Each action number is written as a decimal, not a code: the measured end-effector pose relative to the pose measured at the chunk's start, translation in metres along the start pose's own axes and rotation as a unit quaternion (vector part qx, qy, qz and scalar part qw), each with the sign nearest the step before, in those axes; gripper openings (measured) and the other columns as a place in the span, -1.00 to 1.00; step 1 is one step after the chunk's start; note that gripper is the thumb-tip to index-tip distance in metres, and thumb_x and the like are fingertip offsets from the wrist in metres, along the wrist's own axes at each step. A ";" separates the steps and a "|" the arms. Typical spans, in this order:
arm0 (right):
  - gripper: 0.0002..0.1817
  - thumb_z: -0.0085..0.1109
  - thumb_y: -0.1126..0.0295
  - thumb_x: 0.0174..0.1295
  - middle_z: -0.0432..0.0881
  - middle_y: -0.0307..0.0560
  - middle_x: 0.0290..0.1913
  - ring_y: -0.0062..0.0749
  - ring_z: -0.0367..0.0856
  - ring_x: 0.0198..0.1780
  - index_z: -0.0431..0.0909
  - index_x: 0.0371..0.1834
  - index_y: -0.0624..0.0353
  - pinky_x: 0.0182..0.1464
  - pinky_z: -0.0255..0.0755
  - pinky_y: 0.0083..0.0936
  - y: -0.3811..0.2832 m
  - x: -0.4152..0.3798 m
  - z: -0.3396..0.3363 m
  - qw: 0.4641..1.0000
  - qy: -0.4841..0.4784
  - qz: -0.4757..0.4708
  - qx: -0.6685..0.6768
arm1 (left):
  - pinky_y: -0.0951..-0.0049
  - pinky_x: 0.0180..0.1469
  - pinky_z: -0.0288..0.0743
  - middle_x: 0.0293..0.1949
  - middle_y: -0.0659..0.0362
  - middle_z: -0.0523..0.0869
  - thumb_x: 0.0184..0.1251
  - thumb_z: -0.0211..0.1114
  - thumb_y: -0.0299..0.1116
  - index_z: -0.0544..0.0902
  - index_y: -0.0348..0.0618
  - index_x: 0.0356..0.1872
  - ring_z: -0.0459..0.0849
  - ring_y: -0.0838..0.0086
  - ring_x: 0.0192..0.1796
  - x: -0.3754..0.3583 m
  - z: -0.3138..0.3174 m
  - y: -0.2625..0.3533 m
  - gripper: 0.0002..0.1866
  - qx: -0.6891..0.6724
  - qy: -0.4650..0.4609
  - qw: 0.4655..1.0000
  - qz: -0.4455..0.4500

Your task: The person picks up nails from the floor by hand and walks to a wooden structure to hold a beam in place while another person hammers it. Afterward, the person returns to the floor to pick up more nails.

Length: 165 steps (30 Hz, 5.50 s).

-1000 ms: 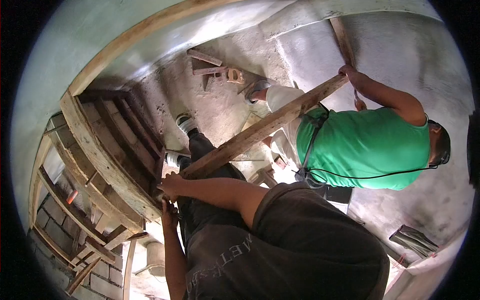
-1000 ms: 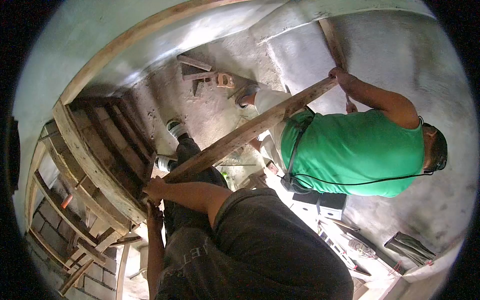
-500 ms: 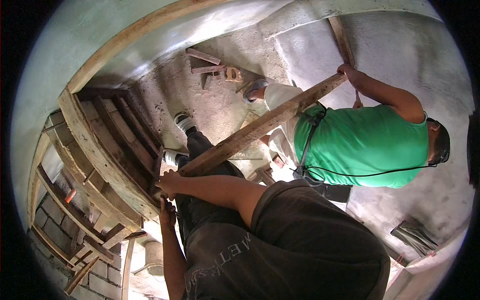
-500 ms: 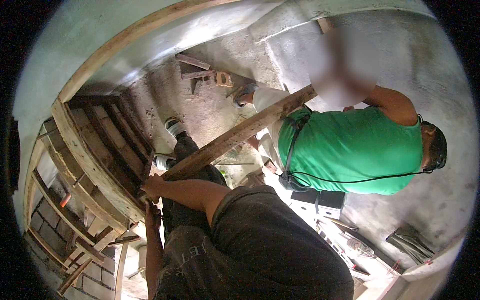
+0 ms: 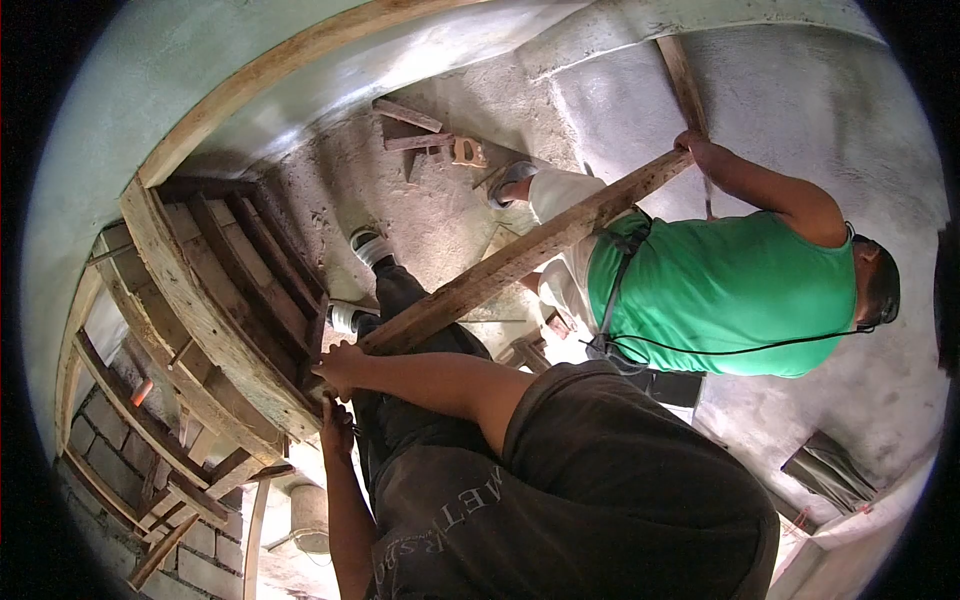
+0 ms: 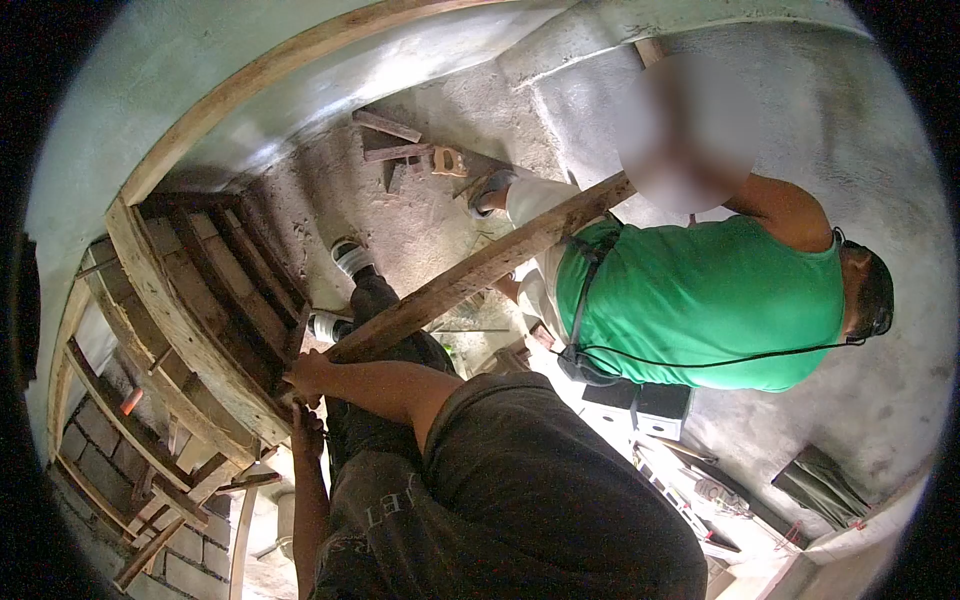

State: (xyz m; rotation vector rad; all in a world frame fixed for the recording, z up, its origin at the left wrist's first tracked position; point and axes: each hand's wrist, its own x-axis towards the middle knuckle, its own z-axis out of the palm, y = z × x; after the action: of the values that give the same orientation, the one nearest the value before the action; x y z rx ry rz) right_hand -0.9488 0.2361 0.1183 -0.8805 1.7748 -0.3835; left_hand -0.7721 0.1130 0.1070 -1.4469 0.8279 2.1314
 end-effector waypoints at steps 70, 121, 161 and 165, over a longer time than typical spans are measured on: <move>-0.06 0.57 0.15 -0.34 0.56 0.03 0.05 -0.06 0.54 0.07 0.38 0.27 -0.01 0.06 0.49 -0.14 0.003 0.004 -0.004 0.998 0.048 -0.046 -0.005 | 0.59 -0.54 0.17 -0.60 0.42 0.29 0.14 0.46 -0.26 0.50 -0.04 -0.32 0.24 0.68 -0.58 -0.032 0.006 0.026 -0.74 0.200 0.155 0.967 0.018; -0.01 0.55 0.17 -0.34 0.55 0.03 0.04 -0.06 0.54 0.06 0.32 0.33 0.00 0.04 0.50 -0.14 0.002 0.001 0.004 0.999 0.012 -0.043 -0.015 | 0.50 -0.53 0.24 -0.55 0.34 0.40 -0.03 0.53 -0.30 0.43 -0.05 -0.42 0.34 0.60 -0.57 -0.025 -0.012 0.021 -0.64 0.281 0.168 0.945 0.024; -0.09 0.47 0.26 -0.28 0.54 0.01 0.05 -0.05 0.58 0.07 0.31 0.30 0.02 0.04 0.52 -0.16 -0.001 -0.007 0.004 0.998 0.029 -0.056 -0.022 | 0.36 0.01 0.44 -0.07 0.14 0.57 0.00 0.51 -0.42 0.47 -0.28 0.08 0.53 0.38 -0.04 -0.021 -0.025 0.026 -0.42 0.382 0.160 0.909 0.048; -0.11 0.47 0.27 -0.29 0.54 0.02 0.05 -0.04 0.58 0.05 0.32 0.28 0.00 0.04 0.51 -0.13 0.000 -0.008 0.010 0.998 0.041 -0.049 -0.018 | 0.40 -0.05 0.44 -0.16 0.17 0.58 0.01 0.50 -0.41 0.51 -0.29 -0.04 0.53 0.43 -0.10 -0.021 -0.026 0.022 -0.52 0.363 0.125 0.913 0.137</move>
State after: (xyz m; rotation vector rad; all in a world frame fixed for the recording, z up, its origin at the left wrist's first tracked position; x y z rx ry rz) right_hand -0.9380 0.2430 0.1200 -0.9921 1.8228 -0.4569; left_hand -0.7613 0.0784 0.1243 -1.2380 1.7762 1.5247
